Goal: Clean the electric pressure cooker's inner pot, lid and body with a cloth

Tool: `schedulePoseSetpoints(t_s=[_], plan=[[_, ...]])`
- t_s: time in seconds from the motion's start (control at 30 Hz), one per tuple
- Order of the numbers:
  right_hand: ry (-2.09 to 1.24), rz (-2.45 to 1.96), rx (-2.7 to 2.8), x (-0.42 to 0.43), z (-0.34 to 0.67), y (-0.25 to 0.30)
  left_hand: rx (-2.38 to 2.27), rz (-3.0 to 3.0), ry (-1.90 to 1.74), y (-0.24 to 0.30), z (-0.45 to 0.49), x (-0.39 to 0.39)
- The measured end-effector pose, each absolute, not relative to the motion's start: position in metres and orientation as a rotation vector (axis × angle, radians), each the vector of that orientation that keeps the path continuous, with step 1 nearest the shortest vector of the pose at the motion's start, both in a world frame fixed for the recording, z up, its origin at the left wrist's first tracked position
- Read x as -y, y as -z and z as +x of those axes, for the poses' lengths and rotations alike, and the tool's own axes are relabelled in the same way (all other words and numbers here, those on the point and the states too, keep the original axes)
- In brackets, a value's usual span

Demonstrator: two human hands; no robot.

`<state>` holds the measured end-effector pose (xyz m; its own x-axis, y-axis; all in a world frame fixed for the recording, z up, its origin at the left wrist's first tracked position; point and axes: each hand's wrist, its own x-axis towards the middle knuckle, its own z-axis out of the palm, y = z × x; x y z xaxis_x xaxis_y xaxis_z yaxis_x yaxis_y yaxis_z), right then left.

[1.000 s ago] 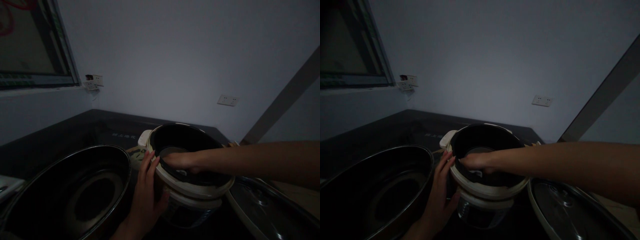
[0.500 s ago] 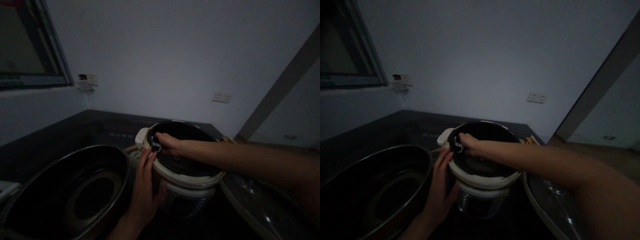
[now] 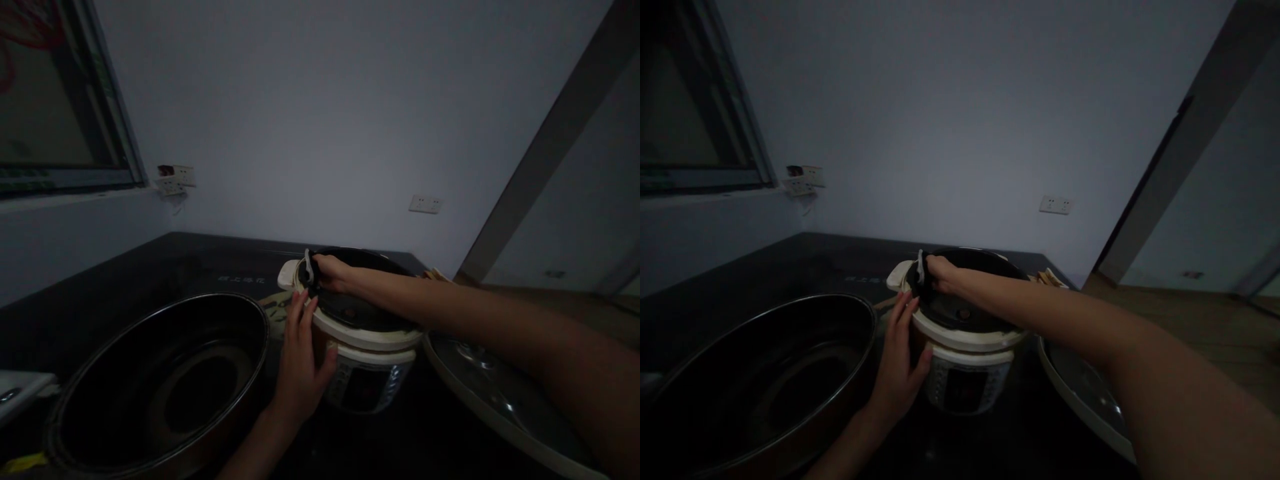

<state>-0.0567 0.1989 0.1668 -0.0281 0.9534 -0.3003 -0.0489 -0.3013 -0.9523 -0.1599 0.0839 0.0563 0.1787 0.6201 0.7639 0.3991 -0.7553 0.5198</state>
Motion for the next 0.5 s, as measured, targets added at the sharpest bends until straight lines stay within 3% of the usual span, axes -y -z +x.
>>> schedulePoseSetpoints(t_s=[0.27, 0.5], plan=[[-1.542, -1.607, 1.227, -0.132, -0.068, -0.187, -0.97, 2.113, -1.661, -0.051, -0.155, -0.084], [-1.621, -1.75, 1.768, -0.092, -0.024, -0.209, -0.99, 2.022, -1.676, -0.048, -0.155, -0.085]])
